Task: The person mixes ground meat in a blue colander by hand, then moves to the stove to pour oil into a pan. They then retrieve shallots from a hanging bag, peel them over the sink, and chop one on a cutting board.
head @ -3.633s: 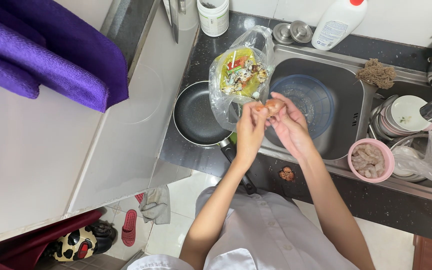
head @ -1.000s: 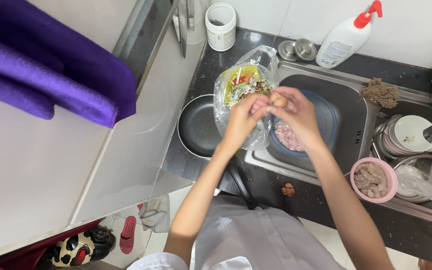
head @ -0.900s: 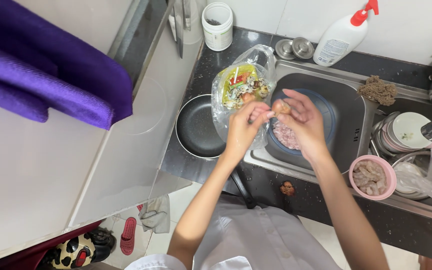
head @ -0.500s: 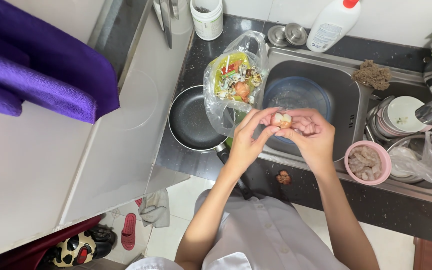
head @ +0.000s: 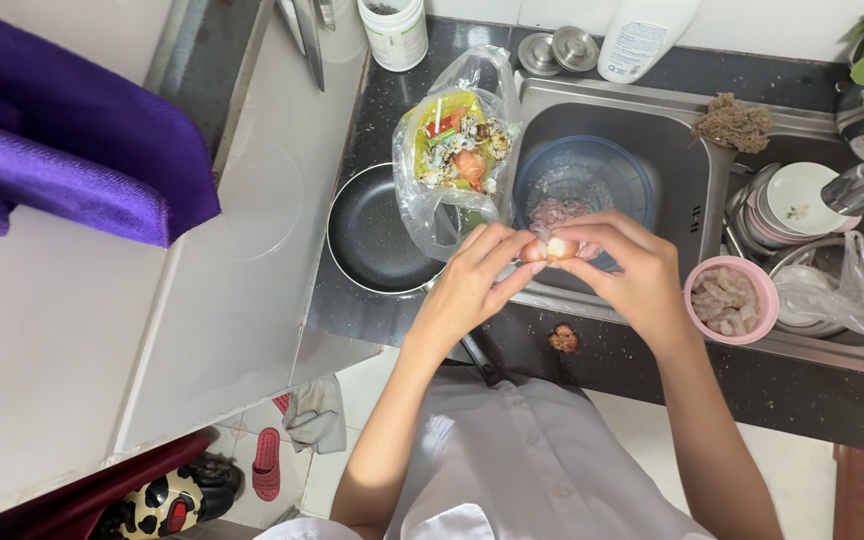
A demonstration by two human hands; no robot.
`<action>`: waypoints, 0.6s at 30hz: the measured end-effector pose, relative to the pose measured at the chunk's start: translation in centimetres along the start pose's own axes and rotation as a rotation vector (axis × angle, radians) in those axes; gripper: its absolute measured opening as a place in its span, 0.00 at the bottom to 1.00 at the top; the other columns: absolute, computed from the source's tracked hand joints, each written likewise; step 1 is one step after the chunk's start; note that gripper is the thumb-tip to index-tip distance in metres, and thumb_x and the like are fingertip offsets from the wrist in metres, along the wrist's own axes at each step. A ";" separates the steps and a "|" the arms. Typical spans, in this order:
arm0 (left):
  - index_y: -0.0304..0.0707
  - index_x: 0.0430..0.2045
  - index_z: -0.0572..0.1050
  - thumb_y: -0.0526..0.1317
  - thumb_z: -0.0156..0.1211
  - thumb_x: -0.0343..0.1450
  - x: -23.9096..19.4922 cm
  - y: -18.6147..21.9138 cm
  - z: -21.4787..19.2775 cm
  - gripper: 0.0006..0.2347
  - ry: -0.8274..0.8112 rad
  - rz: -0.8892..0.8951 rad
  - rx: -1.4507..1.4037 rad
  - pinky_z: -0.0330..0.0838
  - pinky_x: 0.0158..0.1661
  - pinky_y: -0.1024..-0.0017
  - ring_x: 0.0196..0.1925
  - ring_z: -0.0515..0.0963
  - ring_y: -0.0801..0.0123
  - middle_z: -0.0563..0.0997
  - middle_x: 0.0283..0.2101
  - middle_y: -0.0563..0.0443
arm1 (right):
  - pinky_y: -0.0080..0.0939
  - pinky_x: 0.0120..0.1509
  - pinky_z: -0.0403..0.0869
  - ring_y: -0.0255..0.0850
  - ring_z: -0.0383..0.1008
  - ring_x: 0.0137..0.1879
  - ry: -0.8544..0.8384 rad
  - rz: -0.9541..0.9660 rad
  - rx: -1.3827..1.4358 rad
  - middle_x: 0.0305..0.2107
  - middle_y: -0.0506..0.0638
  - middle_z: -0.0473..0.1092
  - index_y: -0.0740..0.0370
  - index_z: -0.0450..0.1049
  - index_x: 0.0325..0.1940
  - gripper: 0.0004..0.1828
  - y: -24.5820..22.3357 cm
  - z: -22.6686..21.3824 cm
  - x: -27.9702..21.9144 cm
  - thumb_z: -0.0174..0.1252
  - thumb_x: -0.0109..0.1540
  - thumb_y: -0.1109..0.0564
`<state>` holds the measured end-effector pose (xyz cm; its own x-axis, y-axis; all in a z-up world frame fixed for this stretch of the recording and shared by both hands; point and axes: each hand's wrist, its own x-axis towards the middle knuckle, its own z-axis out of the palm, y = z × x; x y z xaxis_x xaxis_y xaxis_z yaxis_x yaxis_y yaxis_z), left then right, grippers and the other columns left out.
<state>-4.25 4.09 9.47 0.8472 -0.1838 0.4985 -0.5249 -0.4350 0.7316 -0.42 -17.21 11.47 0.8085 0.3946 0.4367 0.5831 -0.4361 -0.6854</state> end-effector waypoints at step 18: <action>0.25 0.64 0.69 0.46 0.46 0.83 -3.4 -4.3 7.6 0.21 -0.139 -0.665 -1.190 0.72 0.55 0.70 0.49 0.76 0.74 0.78 0.44 0.52 | 0.39 0.44 0.78 0.39 0.78 0.38 -0.021 0.746 -0.078 0.34 0.53 0.77 0.66 0.74 0.46 0.26 22.5 2.4 -20.7 0.78 0.49 0.57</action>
<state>-4.23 -0.10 1.10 0.9290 -0.3565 -0.0995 0.2872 0.5245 0.8015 -4.18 -33.20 -14.41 0.9902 -0.0130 -0.1393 -0.1143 -0.6496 -0.7517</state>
